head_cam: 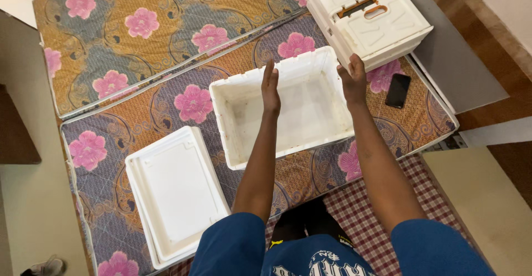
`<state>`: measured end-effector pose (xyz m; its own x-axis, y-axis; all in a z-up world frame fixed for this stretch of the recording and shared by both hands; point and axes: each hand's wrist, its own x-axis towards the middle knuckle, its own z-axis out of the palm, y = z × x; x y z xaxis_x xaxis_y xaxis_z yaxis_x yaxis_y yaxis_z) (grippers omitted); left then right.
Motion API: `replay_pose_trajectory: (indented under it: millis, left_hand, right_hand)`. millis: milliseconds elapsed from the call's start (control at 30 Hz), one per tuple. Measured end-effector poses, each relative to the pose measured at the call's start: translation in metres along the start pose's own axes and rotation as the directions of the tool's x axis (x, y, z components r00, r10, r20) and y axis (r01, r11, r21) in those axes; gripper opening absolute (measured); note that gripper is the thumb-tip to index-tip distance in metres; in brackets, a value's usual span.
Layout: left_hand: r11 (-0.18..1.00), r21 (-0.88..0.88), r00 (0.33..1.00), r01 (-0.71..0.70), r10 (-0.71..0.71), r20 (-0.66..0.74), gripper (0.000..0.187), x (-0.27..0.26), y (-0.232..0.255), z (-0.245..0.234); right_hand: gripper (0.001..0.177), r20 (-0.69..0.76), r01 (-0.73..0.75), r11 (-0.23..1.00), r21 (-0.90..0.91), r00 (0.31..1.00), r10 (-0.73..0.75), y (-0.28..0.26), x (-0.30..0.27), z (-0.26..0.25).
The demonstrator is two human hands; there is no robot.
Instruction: The person assembles a white plastic storage box by unfolding its sides, inserting a transparent front panel, and securing the lid. They then move the assembled box to the floor and adjust the front panel and latches.
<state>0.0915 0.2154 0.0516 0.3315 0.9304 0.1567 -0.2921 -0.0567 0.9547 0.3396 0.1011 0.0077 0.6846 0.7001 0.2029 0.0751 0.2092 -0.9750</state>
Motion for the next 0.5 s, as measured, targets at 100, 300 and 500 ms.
replay_pose_trajectory:
  millis: [100, 300, 500]
  left_hand:
    - [0.984, -0.107, 0.989, 0.144, -0.140, 0.042, 0.082, -0.011, 0.034, -0.004]
    - [0.984, -0.140, 0.989, 0.112, -0.097, 0.112, 0.082, -0.039, 0.073, -0.003]
    - [0.983, -0.154, 0.988, 0.099, -0.078, 0.137, 0.081, -0.067, 0.095, -0.001]
  right_hand:
    - [0.078, 0.025, -0.073, 0.990, 0.117, 0.997, 0.070, -0.040, -0.014, 0.000]
    - [0.078, 0.024, -0.010, 0.988, 0.153, 1.000, 0.007, -0.114, -0.045, -0.009]
    - [0.077, 0.027, -0.023, 0.977, 0.210, 0.999, 0.018, -0.157, -0.072, -0.021]
